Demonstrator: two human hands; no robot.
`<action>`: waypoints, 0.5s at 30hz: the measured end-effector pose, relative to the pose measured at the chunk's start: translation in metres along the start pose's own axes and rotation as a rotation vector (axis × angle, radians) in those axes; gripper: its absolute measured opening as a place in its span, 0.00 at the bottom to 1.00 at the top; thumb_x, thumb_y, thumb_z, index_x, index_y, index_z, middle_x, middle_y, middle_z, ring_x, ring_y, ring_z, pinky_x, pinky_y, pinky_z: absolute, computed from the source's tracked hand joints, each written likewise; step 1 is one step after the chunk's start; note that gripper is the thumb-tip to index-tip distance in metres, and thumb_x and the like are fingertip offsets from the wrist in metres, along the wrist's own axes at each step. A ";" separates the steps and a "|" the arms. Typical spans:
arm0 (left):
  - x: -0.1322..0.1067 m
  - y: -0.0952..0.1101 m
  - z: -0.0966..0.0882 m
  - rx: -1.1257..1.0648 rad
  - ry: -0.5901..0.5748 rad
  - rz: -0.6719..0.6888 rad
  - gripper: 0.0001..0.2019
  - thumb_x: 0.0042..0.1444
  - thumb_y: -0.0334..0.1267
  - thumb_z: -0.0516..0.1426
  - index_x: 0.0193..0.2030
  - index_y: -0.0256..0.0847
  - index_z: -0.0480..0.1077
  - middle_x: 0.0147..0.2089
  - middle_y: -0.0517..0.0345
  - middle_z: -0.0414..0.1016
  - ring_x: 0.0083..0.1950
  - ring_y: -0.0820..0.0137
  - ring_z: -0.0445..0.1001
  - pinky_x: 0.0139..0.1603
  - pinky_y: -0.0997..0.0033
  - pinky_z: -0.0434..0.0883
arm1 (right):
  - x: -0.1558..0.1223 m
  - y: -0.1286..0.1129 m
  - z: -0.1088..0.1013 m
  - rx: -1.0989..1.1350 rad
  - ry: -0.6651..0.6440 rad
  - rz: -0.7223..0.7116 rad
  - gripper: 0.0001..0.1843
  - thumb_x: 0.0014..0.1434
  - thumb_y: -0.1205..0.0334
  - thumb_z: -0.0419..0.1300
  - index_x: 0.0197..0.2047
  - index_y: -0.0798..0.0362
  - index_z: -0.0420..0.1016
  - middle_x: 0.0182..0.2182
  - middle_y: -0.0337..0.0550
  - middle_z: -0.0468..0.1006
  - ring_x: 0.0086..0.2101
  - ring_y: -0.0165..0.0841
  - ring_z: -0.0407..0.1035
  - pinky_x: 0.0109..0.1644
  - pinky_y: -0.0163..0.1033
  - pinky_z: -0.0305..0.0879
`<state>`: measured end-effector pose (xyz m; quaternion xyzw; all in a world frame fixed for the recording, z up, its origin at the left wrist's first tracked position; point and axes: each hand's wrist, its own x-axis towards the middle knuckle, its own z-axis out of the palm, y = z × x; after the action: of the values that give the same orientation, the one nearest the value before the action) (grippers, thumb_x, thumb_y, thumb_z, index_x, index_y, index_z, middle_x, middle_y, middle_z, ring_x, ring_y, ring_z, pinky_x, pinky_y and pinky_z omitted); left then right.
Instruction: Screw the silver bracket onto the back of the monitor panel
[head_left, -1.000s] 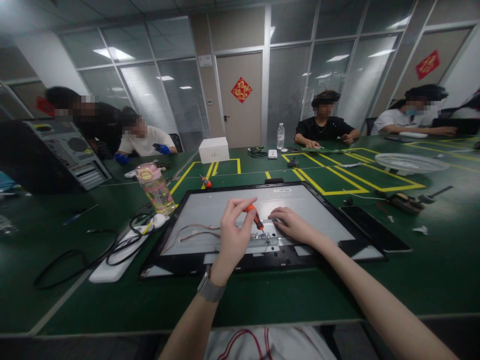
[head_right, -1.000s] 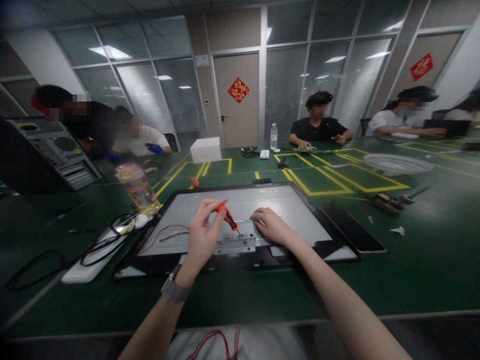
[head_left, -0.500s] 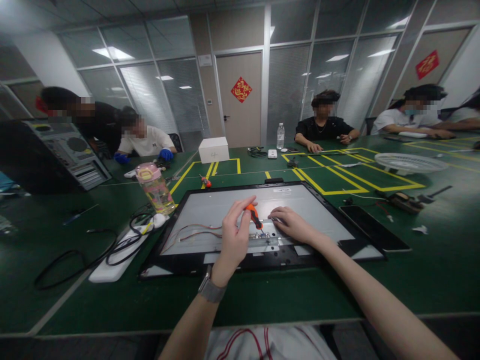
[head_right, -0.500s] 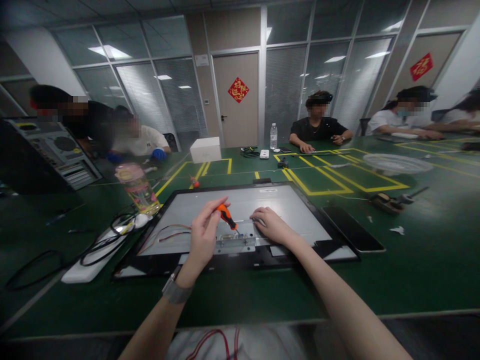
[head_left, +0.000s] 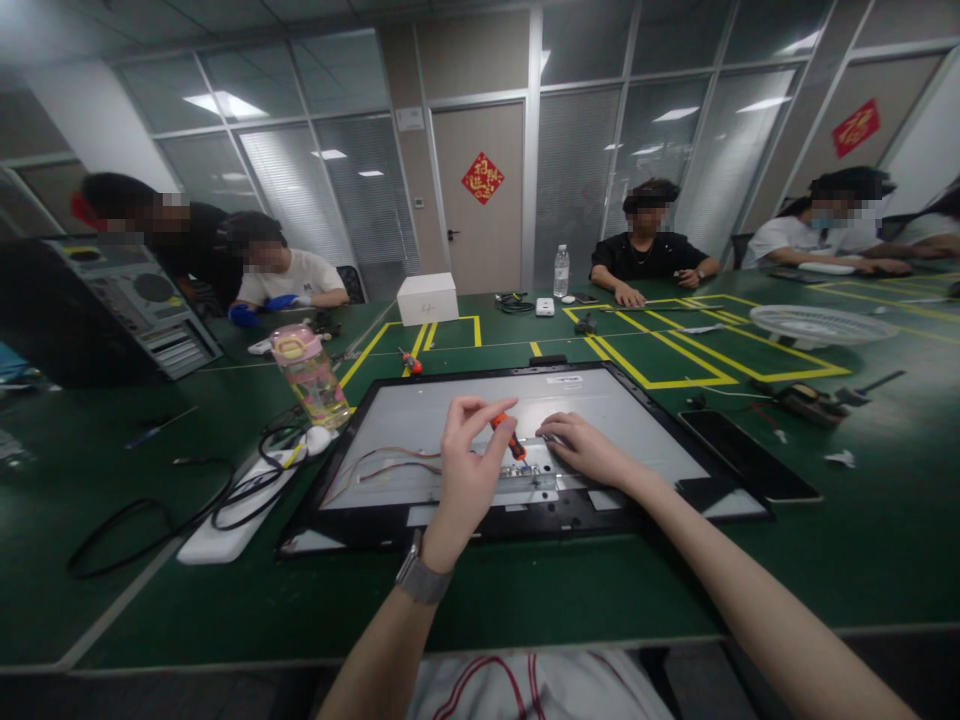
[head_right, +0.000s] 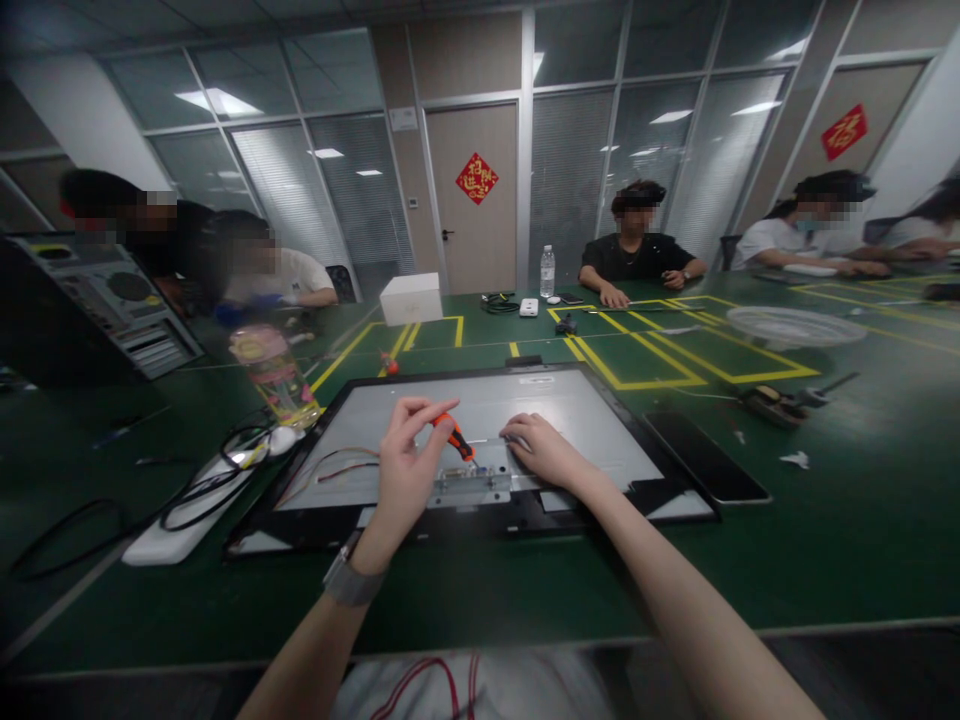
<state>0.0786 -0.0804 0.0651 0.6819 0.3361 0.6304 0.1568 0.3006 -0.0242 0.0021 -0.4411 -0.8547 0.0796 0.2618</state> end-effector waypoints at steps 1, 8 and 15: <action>0.000 0.000 0.000 0.011 0.012 -0.002 0.09 0.61 0.37 0.59 0.46 0.44 0.79 0.40 0.56 0.70 0.42 0.70 0.72 0.46 0.70 0.70 | 0.000 0.000 0.000 -0.001 0.001 -0.001 0.16 0.61 0.69 0.53 0.48 0.55 0.79 0.47 0.53 0.79 0.49 0.43 0.71 0.57 0.49 0.65; -0.001 -0.004 0.001 -0.124 -0.093 -0.062 0.14 0.67 0.34 0.51 0.54 0.42 0.74 0.50 0.50 0.77 0.53 0.66 0.74 0.55 0.66 0.69 | 0.001 0.002 0.001 -0.014 -0.003 -0.010 0.16 0.61 0.69 0.53 0.48 0.57 0.79 0.47 0.54 0.78 0.49 0.44 0.71 0.57 0.49 0.65; -0.002 -0.005 0.002 -0.088 -0.077 -0.077 0.13 0.66 0.35 0.53 0.52 0.44 0.75 0.47 0.53 0.75 0.49 0.67 0.75 0.54 0.66 0.70 | 0.000 0.001 0.000 -0.002 -0.004 0.001 0.17 0.61 0.68 0.53 0.49 0.56 0.79 0.47 0.54 0.78 0.49 0.43 0.70 0.57 0.49 0.65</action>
<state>0.0794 -0.0782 0.0602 0.6848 0.3278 0.6114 0.2233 0.3012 -0.0236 0.0014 -0.4418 -0.8551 0.0797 0.2595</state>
